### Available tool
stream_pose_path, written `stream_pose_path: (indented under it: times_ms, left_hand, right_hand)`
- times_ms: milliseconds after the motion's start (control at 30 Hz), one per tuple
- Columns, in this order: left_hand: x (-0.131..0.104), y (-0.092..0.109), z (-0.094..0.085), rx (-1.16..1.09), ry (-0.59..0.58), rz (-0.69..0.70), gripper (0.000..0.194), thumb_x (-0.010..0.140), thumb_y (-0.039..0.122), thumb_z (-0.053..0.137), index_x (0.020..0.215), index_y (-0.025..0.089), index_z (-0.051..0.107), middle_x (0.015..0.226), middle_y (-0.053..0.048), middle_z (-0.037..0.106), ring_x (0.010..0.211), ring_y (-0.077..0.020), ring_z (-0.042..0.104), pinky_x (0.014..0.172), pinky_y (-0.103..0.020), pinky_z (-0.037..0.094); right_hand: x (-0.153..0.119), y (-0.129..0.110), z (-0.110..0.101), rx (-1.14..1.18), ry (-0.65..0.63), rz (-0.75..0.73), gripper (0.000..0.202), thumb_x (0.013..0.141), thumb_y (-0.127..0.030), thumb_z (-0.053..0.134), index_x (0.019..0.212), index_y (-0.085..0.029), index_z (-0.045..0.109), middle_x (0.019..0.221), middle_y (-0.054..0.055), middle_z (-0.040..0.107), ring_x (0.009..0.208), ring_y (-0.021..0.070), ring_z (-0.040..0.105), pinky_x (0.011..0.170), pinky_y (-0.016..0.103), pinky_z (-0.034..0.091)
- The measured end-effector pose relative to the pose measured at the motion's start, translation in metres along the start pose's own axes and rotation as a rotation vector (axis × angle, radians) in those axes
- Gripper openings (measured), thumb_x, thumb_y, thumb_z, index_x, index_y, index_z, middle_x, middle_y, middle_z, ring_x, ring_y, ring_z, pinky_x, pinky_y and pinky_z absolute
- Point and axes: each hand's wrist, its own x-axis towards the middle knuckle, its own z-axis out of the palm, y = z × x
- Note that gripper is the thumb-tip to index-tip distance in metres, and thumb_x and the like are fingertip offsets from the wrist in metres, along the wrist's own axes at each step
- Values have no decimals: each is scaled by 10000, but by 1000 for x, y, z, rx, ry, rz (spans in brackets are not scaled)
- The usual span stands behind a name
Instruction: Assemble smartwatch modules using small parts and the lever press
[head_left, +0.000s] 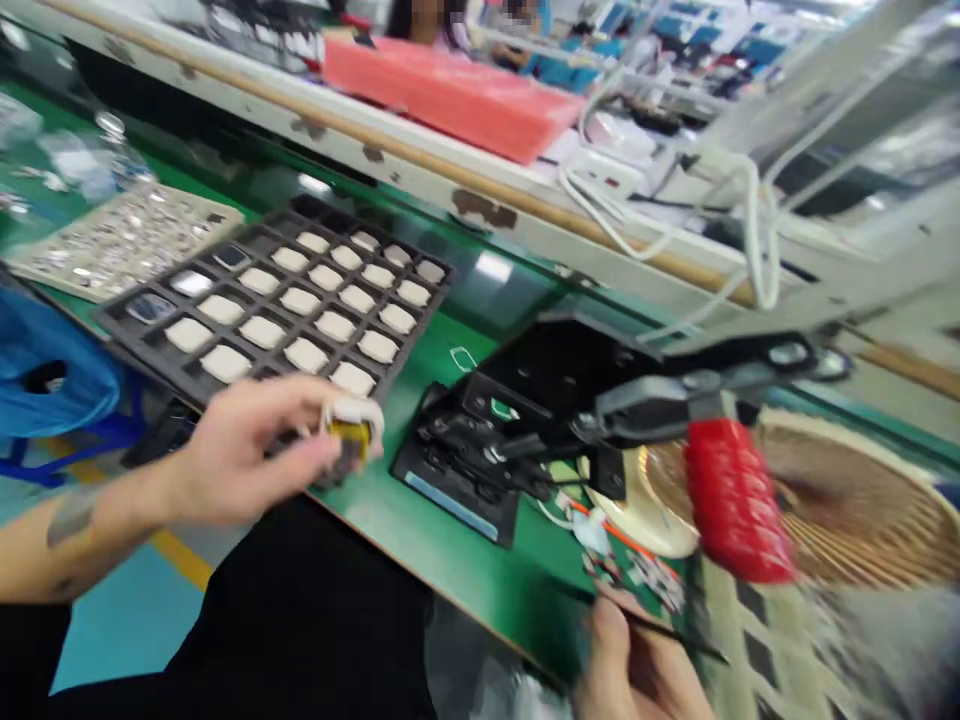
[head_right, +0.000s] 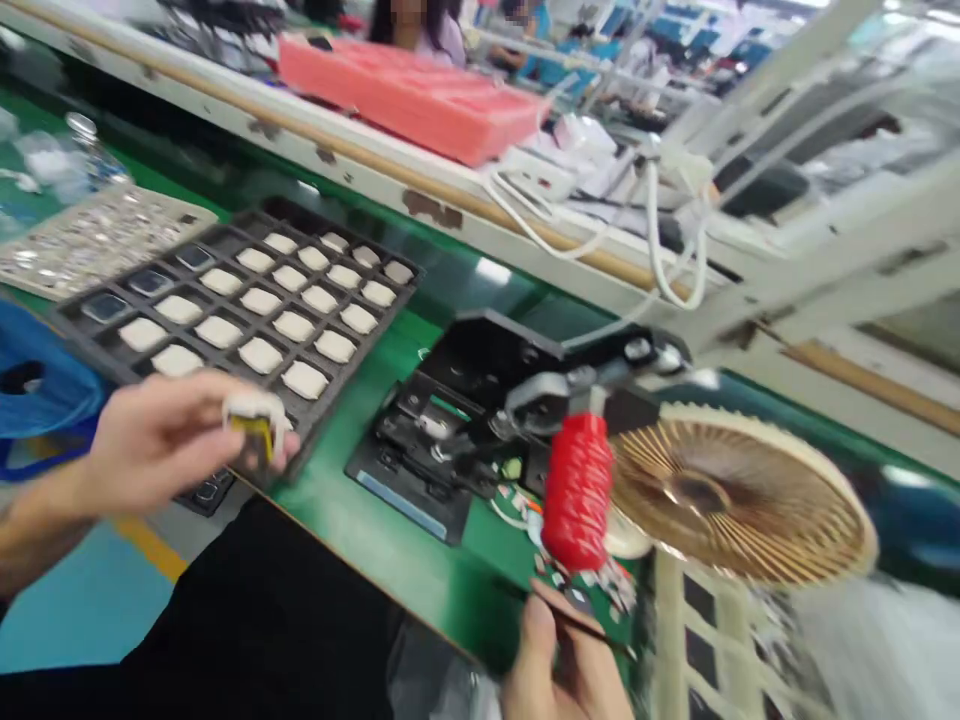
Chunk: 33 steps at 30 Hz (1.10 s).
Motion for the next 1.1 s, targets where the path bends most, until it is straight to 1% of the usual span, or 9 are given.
stream_pose_path:
  times_ms: [67,133,233,300,433,567,733,900,1100]
  left_hand:
    - [-25,-3,53,-271,-203,-99,217,1107,340,704,1293,292,806,1069,-102,897,898,-277,872,812,-416,720]
    - [-30,-17,97,-474,-328,-232,207,1116,394,695,1230,273,819,1008,-104,887,904,-278,866,839,-421,718]
    - [-18,-44,149,-633,-365,-393,255,1084,489,739,1101,251,828,987,-99,875,906,-268,863,841,-393,719]
    - [-8,-56,169,-655,-362,-450,293,1063,512,770,1188,252,825,1025,-91,881,894,-257,872,823,-372,723]
    - [-2,-66,177,-620,-315,-518,518,1042,516,802,1476,246,721,1043,-85,886,877,-254,887,780,-343,722]
    - [-3,-66,175,-606,-284,-549,610,940,403,925,1485,254,696,1132,-97,893,974,-285,896,840,-363,726]
    - [-3,-63,175,-571,-295,-550,446,979,403,872,1390,281,749,1076,-75,894,966,-295,898,842,-405,744]
    - [-2,-61,173,-590,-269,-527,413,945,393,917,1306,282,750,1107,-84,887,996,-311,900,867,-416,749]
    - [-3,-61,177,-558,-215,-530,364,953,413,902,1245,256,751,910,-55,872,759,-251,868,669,-334,709]
  right_hand:
    - [-9,-28,11,319,191,109,258,945,-509,867,1062,-280,848,898,115,802,687,310,772,691,511,634]
    - [-13,-48,24,615,305,75,255,898,-428,932,1019,-235,820,846,44,767,663,219,738,650,383,607]
    - [-14,-63,42,856,299,23,164,989,-358,856,1042,-236,759,972,19,763,753,143,733,697,294,613]
    - [-16,-68,51,915,297,-3,104,1071,-339,757,1103,-251,713,1030,17,766,775,131,737,729,297,634]
    - [-21,-73,62,903,254,16,102,1122,-343,677,1147,-245,663,1026,23,770,773,141,753,739,318,658]
    - [-24,-72,65,908,230,28,97,1110,-332,691,1125,-238,671,993,23,752,794,154,751,715,309,651]
    - [-27,-72,65,944,222,-13,72,1097,-298,706,1147,-246,709,1007,32,761,853,172,775,705,307,664]
    - [-31,-73,64,896,198,-15,130,1093,-276,699,1198,-237,763,1036,65,787,887,207,803,704,356,695]
    - [-33,-73,59,881,122,-86,138,1105,-239,650,1179,-243,766,1009,64,813,828,204,796,664,356,671]
